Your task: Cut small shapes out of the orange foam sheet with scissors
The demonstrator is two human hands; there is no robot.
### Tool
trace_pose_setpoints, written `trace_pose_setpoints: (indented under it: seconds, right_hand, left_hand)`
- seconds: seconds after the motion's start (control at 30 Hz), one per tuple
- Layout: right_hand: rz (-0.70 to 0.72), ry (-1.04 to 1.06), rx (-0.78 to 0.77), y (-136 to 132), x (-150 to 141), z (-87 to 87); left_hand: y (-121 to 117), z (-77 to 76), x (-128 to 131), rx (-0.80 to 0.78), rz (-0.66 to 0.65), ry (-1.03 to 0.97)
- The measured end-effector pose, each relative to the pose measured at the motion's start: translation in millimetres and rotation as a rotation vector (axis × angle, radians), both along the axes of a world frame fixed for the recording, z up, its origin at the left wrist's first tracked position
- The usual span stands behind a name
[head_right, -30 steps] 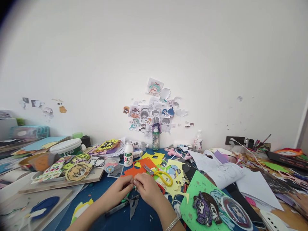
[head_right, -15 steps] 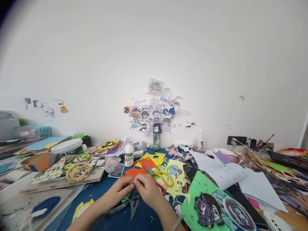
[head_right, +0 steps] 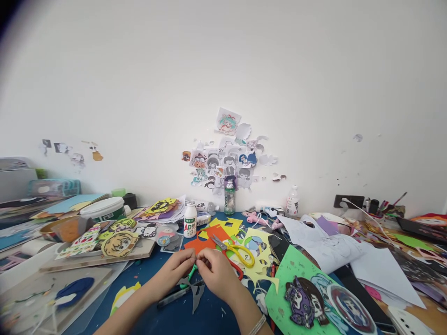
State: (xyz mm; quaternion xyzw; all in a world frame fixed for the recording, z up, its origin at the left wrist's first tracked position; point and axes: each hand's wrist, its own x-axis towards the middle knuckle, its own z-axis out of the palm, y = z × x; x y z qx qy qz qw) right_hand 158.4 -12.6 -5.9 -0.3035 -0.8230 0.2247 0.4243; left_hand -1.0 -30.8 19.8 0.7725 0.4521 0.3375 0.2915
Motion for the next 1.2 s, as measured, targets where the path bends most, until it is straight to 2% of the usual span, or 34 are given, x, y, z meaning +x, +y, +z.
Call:
trace_pose_setpoints:
  seconds: [0.3,0.8,1.2]
  right_hand:
    - [-0.138,-0.116,0.131,-1.7,-3.0,-0.4]
    - [-0.153,-0.184,0.23,2.5,-3.6,-3.5]
    - [-0.232,-0.192,0.251,4.6,-7.5,-8.1]
  left_hand:
    - [2.4,-0.1,1.6,-0.004,-0.015,0.064]
    - [-1.4,0.1,2.9,0.001,-0.052,0.075]
    - [12.7,-17.9,2.0,0.044,0.079,0.176]
